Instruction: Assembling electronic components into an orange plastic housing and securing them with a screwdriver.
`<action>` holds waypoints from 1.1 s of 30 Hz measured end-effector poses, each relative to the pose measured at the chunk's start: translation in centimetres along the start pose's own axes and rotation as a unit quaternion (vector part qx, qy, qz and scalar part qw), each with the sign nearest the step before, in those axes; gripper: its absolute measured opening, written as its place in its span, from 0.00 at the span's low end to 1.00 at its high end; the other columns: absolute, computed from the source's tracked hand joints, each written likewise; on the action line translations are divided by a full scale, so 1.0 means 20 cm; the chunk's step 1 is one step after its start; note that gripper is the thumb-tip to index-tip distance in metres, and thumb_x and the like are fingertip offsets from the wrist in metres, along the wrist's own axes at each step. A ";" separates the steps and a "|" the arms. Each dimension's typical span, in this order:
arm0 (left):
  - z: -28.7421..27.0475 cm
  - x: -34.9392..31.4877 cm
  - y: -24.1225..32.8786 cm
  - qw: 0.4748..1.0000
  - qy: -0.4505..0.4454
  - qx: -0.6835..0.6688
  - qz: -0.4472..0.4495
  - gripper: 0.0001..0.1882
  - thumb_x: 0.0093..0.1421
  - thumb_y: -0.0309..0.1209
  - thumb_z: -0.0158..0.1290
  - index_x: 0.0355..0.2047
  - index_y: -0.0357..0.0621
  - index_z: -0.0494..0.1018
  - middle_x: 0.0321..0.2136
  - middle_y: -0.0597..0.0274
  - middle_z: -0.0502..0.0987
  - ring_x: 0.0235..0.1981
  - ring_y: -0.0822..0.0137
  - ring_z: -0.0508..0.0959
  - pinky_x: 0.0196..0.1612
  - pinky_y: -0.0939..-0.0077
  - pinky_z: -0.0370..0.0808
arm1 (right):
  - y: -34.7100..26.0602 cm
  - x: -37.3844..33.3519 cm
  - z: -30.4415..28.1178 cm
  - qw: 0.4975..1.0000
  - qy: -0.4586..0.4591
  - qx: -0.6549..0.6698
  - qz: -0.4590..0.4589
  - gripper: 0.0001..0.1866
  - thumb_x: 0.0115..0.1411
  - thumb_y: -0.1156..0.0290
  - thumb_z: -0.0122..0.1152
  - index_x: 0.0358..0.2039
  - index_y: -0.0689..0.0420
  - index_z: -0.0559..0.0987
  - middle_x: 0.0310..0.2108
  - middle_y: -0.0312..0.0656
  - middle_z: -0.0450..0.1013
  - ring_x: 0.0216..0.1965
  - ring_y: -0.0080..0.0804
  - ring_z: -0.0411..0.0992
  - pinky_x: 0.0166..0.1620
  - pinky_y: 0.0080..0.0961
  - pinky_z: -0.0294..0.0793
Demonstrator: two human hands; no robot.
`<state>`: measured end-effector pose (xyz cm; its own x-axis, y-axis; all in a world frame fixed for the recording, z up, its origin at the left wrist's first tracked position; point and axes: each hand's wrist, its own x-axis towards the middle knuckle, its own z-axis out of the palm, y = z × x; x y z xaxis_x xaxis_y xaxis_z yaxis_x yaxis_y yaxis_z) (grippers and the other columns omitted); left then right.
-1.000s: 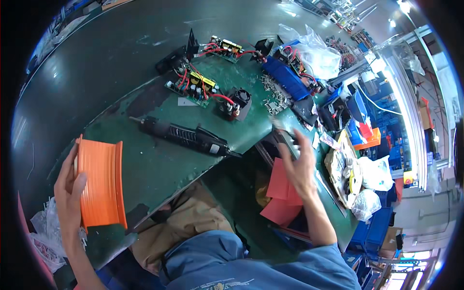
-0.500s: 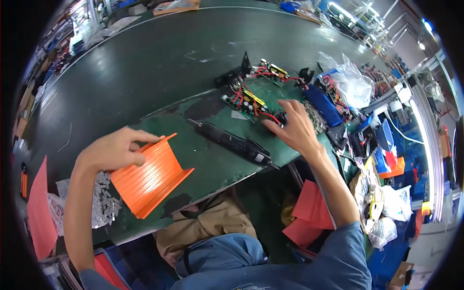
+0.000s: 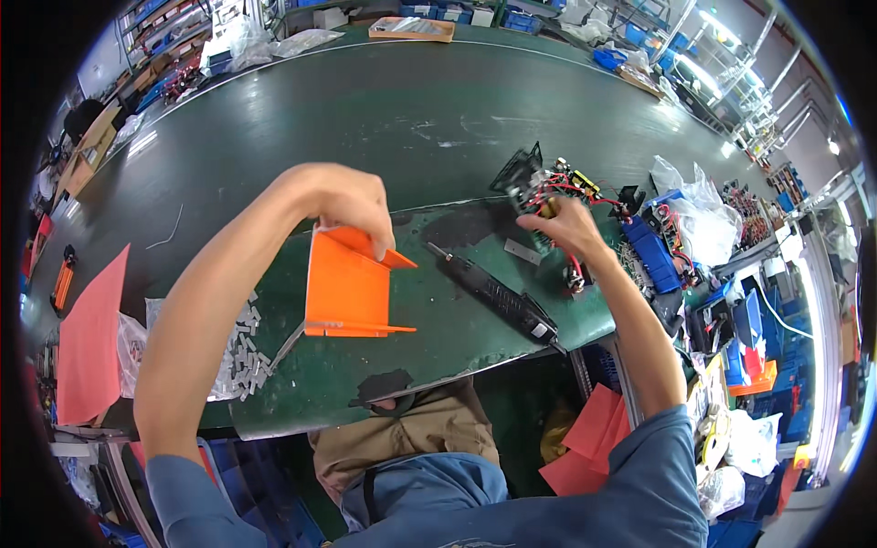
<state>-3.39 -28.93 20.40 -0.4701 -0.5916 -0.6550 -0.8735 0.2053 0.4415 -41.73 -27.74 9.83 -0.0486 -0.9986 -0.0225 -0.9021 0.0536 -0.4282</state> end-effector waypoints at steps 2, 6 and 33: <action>-0.05 0.08 0.08 0.997 -0.050 0.030 -0.042 0.20 0.45 0.41 0.70 0.34 0.41 0.86 0.32 0.57 0.85 0.30 0.60 0.82 0.33 0.64 0.75 | 0.09 -0.01 -0.11 0.994 0.076 0.051 -0.054 0.33 0.52 0.42 0.76 0.36 0.64 0.81 0.26 0.38 0.76 0.28 0.29 0.72 0.36 0.32 0.72; -0.06 0.18 0.24 0.987 -0.054 0.126 -0.087 0.16 0.44 0.38 0.69 0.32 0.42 0.84 0.31 0.58 0.85 0.27 0.61 0.82 0.31 0.66 0.75 | 0.01 -0.20 -0.37 0.924 0.248 0.282 -0.067 0.27 0.65 0.50 0.67 0.47 0.65 0.81 0.39 0.42 0.79 0.39 0.28 0.74 0.46 0.27 0.73; 0.70 -0.06 -0.21 0.821 0.242 -0.367 0.363 0.73 0.40 0.30 0.80 0.79 0.48 0.43 0.76 0.53 0.53 0.77 0.58 0.54 0.77 0.55 0.52 | -0.54 -0.76 0.20 0.664 0.016 0.716 -0.215 0.60 0.48 0.50 0.76 0.75 0.61 0.55 0.63 0.50 0.68 0.63 0.50 0.72 0.66 0.55 0.73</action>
<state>-0.98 -18.16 10.67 -0.5725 -0.7981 0.1876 0.0113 0.2210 0.9752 -29.55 -13.15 11.15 0.0528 -0.9194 0.3897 0.4951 -0.3148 -0.8098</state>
